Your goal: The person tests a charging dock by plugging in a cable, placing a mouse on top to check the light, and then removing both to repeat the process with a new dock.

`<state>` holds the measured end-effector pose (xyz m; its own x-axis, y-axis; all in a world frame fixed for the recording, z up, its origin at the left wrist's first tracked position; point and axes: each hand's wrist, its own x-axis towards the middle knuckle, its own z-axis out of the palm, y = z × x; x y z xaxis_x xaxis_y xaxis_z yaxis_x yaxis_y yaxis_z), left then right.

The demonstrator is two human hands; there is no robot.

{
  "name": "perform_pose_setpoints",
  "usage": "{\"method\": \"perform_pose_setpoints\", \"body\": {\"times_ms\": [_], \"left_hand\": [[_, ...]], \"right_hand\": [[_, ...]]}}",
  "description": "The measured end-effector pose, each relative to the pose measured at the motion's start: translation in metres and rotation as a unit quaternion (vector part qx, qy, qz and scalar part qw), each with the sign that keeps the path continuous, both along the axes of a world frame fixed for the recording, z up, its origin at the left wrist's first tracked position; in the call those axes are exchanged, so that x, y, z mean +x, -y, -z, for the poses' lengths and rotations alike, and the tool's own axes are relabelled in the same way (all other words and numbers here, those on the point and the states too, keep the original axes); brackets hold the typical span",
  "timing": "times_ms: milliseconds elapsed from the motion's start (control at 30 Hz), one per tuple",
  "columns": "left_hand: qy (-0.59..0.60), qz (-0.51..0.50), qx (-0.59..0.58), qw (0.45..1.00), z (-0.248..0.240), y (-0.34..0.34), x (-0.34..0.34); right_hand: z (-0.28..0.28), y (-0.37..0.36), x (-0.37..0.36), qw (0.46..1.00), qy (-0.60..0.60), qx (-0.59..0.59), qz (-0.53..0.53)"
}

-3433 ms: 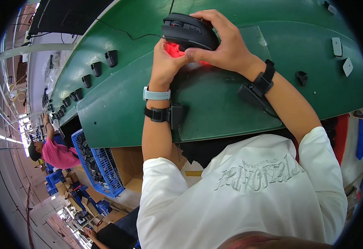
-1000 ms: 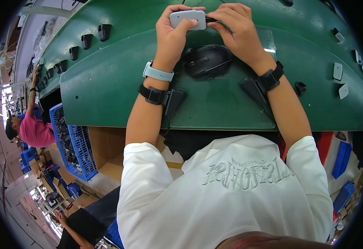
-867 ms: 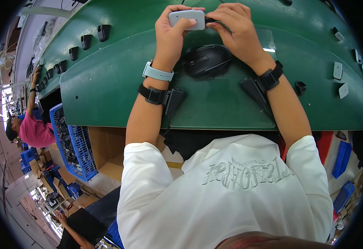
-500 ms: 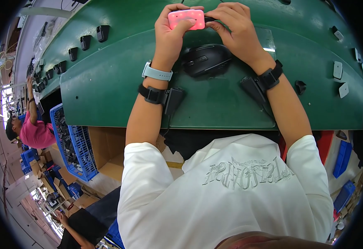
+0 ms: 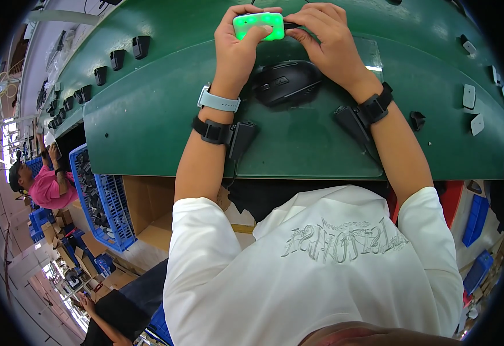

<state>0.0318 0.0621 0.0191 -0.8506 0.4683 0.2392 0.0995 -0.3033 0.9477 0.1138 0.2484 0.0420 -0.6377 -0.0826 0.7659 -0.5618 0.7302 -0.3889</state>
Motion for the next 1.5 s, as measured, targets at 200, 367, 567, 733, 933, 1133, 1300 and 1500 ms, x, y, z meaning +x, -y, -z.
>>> {"method": "perform_pose_setpoints", "body": {"times_ms": [200, 367, 567, 733, 933, 1133, 1300, 1500], "left_hand": [[0.027, 0.019, 0.026, 0.999, -0.001, -0.005, -0.002], [0.038, 0.016, 0.008, 0.999, -0.008, 0.002, 0.001], [-0.125, 0.042, -0.090, 0.987, -0.020, 0.014, -0.003], [-0.407, -0.028, -0.145, 0.902, -0.028, 0.020, -0.008], [-0.428, -0.080, -0.185, 0.881, -0.032, 0.017, 0.000], [-0.452, -0.088, -0.155, 0.874, -0.028, 0.019, -0.001], [-0.455, -0.069, -0.198, 0.865, -0.043, 0.022, 0.009], [-0.521, -0.055, -0.272, 0.807, -0.063, 0.052, 0.002]], "right_hand": [[0.004, -0.005, -0.002, 1.000, 0.026, 0.015, -0.004], [0.023, -0.001, -0.008, 0.999, 0.022, 0.046, -0.011], [0.027, -0.001, -0.003, 0.998, 0.056, -0.021, -0.029], [0.025, 0.001, -0.002, 0.995, 0.094, -0.032, -0.019], [0.021, 0.004, -0.005, 0.978, 0.154, -0.127, -0.061], [0.025, 0.001, -0.005, 0.966, 0.193, -0.164, -0.057], [0.033, -0.003, -0.003, 0.942, 0.241, -0.212, -0.097], [0.024, -0.002, -0.006, 0.913, 0.296, -0.258, -0.112]]}}
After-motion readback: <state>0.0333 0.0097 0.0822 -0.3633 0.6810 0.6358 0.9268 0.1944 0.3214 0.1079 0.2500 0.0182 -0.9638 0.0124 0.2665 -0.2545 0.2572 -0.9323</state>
